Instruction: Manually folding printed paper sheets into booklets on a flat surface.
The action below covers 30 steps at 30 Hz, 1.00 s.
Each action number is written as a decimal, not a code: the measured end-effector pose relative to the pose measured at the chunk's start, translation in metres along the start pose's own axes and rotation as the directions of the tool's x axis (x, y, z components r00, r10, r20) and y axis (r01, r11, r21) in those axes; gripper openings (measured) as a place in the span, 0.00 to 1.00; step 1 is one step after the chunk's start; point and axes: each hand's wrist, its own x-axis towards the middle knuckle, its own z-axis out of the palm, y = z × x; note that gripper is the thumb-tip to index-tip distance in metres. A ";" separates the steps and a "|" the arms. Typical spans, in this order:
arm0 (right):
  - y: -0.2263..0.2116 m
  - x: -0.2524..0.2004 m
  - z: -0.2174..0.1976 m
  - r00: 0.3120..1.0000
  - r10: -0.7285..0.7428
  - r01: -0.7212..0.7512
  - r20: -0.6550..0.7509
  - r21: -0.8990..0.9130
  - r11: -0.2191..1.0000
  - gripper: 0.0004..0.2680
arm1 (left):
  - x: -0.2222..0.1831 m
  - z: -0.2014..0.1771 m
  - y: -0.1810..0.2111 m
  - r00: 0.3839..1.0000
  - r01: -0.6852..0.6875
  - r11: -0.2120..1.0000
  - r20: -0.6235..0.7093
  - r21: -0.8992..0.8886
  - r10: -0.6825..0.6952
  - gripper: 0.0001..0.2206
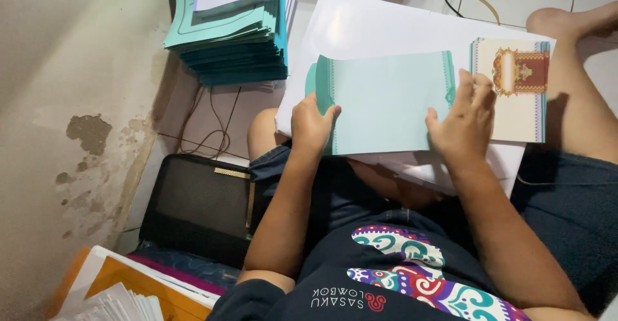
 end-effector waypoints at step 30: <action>0.005 0.026 0.072 0.955 -0.166 0.212 0.245 -0.177 0.961 0.26 | 0.032 0.065 0.021 0.988 -0.133 0.856 -0.006 0.500 0.157 0.35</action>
